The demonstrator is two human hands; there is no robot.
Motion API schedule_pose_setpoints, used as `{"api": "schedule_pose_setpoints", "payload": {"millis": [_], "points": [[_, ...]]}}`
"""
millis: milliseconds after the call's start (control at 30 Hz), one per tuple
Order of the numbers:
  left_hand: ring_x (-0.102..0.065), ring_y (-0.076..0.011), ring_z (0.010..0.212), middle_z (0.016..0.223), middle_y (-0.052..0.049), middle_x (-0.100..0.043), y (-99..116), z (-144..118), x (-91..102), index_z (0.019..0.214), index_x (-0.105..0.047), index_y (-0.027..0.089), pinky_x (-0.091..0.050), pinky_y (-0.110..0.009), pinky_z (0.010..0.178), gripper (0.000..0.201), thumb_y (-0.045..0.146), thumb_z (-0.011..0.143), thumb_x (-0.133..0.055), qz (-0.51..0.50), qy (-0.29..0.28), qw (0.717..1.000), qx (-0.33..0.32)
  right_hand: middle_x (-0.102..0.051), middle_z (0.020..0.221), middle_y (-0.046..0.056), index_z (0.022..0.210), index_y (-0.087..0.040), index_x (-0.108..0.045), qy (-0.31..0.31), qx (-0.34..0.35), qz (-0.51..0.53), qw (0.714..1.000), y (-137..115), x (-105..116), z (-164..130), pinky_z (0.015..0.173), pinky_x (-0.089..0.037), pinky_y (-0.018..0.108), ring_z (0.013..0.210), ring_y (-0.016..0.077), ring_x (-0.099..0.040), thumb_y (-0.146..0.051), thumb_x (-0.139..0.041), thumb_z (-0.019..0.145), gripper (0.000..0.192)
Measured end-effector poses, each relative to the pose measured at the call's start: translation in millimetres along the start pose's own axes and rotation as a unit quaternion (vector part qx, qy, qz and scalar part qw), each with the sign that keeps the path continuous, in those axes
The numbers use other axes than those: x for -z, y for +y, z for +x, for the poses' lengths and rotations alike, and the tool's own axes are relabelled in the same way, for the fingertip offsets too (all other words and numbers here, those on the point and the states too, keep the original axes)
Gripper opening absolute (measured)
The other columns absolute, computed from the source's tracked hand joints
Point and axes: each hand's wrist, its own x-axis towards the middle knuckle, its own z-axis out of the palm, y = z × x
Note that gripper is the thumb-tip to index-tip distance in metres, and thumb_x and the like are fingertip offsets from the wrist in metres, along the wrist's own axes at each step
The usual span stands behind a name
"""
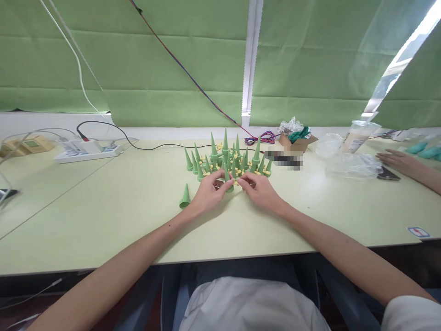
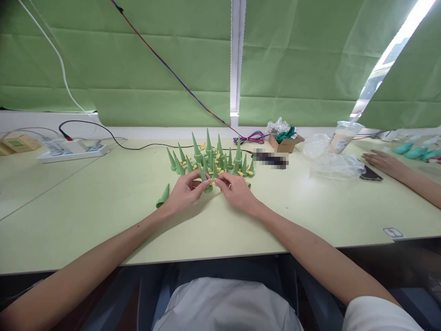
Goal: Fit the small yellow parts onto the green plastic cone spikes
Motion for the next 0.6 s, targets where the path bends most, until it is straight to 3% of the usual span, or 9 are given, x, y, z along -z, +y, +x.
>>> {"api": "schedule_pose_setpoints", "payload": {"millis": [167, 467, 600], "points": [[-0.045, -0.0084, 0.049, 0.06, 0.004, -0.048, 2.7, -1.2, -0.8, 0.09, -0.061, 0.019, -0.036, -0.021, 0.046, 0.023, 0.042, 0.09, -0.06, -0.003, -0.008, 1.0, 0.003, -0.043, 0.057, -0.004, 0.068, -0.018, -0.051, 0.008, -0.007, -0.031, 0.999, -0.8, 0.1, -0.4, 0.055, -0.029, 0.026, 0.054, 0.0104, -0.036, -0.04, -0.045, 0.099, 0.039], [-0.034, -0.0066, 0.045, 0.057, 0.005, -0.044, 0.0, -2.4, -2.5, 0.091, -0.061, 0.019, -0.03, -0.021, 0.042, 0.022, 0.041, 0.09, -0.059, 0.004, -0.014, 1.0, -0.02, -0.047, 0.051, -0.002, 0.058, -0.018, -0.051, 0.004, -0.019, -0.024, 1.0, -1.5, -0.4, 0.4, 0.058, -0.033, 0.028, 0.051, 0.0114, -0.042, -0.05, -0.035, 0.101, 0.056], [-0.04, -0.0069, 0.046, 0.06, 0.004, -0.048, 2.4, -1.5, -2.3, 0.089, -0.061, 0.018, -0.033, -0.021, 0.043, 0.024, 0.042, 0.09, -0.059, 0.004, 0.006, 1.0, -0.013, -0.058, 0.062, 0.0, 0.076, -0.018, -0.061, 0.011, -0.021, 0.007, 1.0, -2.9, 2.0, 0.4, 0.059, -0.038, 0.027, 0.056, 0.0123, -0.049, -0.05, -0.042, 0.099, 0.044]]}}
